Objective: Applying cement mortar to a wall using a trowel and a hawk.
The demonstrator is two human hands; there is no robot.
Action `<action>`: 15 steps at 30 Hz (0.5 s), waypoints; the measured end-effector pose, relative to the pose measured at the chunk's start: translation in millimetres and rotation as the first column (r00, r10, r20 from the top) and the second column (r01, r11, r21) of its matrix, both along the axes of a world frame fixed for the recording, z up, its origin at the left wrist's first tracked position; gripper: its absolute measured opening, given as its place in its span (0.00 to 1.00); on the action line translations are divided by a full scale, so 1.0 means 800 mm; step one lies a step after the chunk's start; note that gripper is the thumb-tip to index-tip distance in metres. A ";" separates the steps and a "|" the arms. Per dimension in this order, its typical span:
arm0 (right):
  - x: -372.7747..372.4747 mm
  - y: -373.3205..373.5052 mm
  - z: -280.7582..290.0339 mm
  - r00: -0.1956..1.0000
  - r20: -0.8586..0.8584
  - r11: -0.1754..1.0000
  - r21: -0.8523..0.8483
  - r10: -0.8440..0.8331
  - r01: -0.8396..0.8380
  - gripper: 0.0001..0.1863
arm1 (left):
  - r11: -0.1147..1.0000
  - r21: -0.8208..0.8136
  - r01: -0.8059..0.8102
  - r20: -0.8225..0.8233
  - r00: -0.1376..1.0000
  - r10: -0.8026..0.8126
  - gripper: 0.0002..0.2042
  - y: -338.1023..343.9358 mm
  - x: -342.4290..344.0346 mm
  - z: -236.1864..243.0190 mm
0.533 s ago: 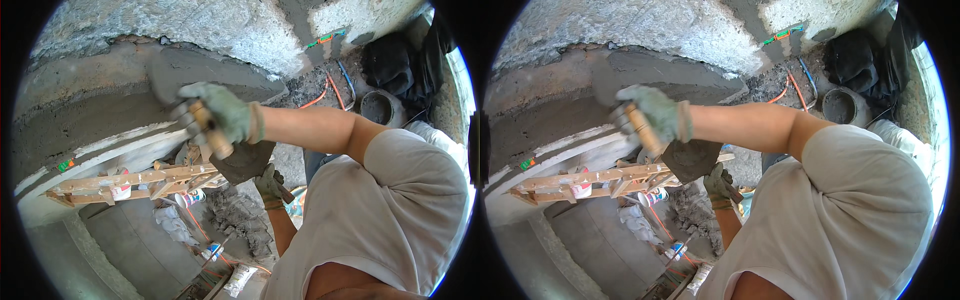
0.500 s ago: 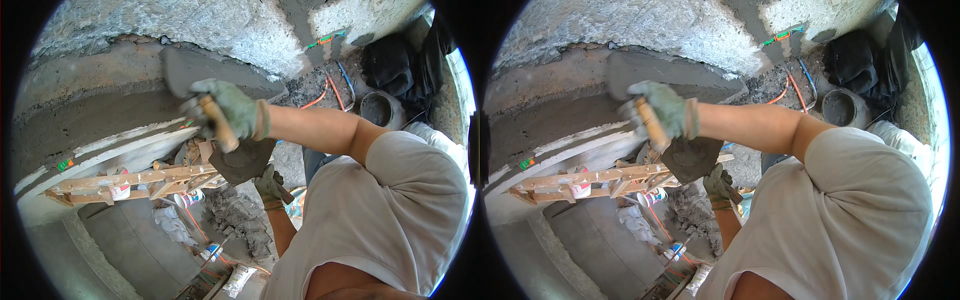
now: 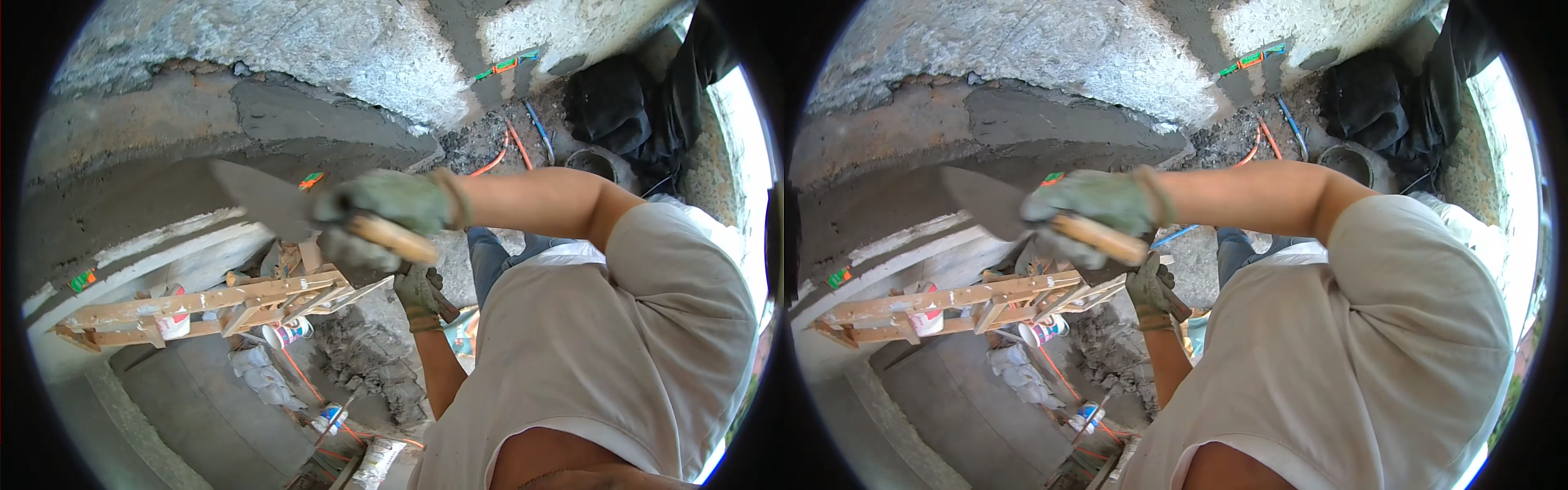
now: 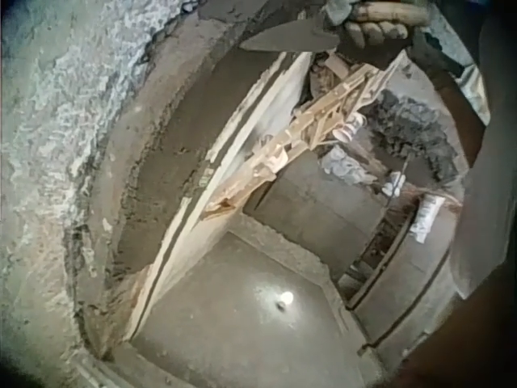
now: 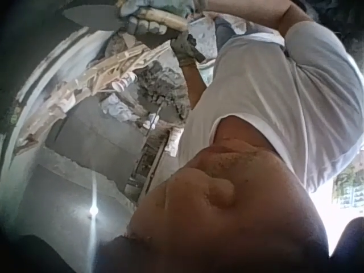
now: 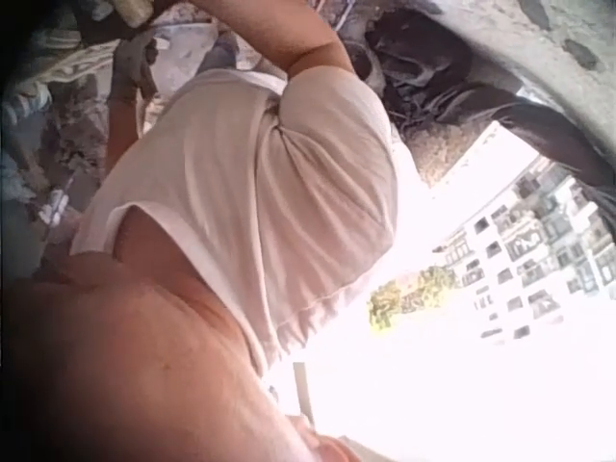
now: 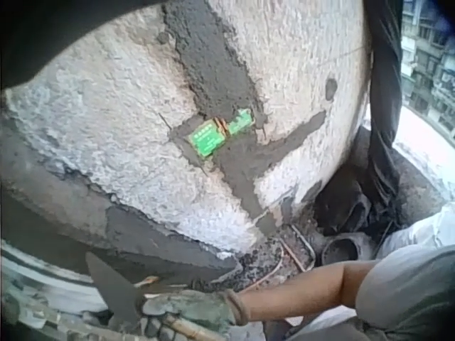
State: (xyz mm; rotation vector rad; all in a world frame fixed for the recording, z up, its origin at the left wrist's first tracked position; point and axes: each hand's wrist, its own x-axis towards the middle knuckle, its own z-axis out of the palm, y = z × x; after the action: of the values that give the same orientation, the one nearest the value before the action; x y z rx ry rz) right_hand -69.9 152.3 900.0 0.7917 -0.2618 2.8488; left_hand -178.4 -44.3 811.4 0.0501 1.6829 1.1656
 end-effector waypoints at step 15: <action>0.167 0.004 -0.022 0.590 -0.498 -0.770 0.468 -0.635 -0.433 0.15 | 0.992 0.074 0.101 -0.123 0.988 -0.091 0.08 0.073 0.018 0.024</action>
State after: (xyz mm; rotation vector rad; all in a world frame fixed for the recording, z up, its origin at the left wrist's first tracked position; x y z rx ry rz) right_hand 63.7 155.1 882.3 -0.6126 -2.9093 0.3555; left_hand -163.7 14.1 830.3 0.2527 1.7175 1.1766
